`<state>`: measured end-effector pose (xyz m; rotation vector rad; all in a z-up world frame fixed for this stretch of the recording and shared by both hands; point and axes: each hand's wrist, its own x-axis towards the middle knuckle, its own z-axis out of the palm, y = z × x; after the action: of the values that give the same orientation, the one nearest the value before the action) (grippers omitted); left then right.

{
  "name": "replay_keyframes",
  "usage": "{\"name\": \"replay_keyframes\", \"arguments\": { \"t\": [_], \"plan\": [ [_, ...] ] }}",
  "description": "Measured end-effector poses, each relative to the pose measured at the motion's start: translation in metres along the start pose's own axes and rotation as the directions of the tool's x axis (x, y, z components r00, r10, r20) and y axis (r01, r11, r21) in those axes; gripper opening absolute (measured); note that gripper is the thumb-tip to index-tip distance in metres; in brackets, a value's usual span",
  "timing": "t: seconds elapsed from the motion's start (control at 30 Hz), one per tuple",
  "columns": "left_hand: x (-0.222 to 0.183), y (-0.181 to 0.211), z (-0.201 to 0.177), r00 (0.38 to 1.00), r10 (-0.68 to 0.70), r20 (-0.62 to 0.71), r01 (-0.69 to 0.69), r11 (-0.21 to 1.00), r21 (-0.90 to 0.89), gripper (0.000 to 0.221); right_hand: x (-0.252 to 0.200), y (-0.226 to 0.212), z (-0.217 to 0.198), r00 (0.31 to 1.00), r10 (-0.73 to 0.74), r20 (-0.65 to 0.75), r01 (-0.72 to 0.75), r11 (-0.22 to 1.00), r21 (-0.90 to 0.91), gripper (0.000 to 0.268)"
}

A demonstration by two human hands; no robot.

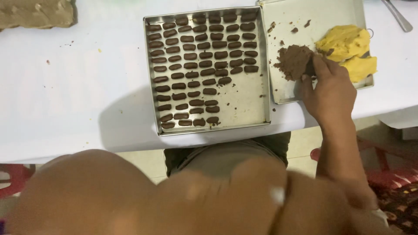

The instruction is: Shaping small pieces of dark dough into cylinders and arranging them in rows on a metal tray

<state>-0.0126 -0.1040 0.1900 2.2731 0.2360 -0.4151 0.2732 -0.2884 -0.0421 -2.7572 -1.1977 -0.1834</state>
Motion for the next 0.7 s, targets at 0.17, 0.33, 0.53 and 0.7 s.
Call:
{"name": "replay_keyframes", "arguments": {
  "t": [0.17, 0.33, 0.53, 0.7],
  "plan": [
    [0.068, -0.036, -0.010, 0.657, 0.580, -0.482, -0.331, 0.796, 0.506, 0.013, -0.005, 0.000, 0.012, 0.994, -0.007, -0.109, -0.009, 0.988, -0.154, 0.043],
    [0.124, -0.101, 0.010, 0.432, 0.757, -0.490, -0.409, 0.649, 0.642, 0.024, -0.012, 0.004, 0.015, 0.990, 0.008, -0.142, -0.042, 0.970, -0.240, 0.031],
    [0.152, -0.144, 0.031, 0.613, 0.480, -0.627, -0.368, 0.876, 0.311, 0.019, -0.018, 0.013, 0.016, 0.982, 0.036, -0.185, -0.075, 0.976, -0.203, 0.019],
    [0.156, -0.155, 0.036, 0.754, 0.265, -0.601, -0.263, 0.960, 0.094, 0.020, -0.012, -0.002, -0.007, 0.950, 0.299, 0.095, -0.280, 0.944, -0.173, 0.023]
  ]
}}
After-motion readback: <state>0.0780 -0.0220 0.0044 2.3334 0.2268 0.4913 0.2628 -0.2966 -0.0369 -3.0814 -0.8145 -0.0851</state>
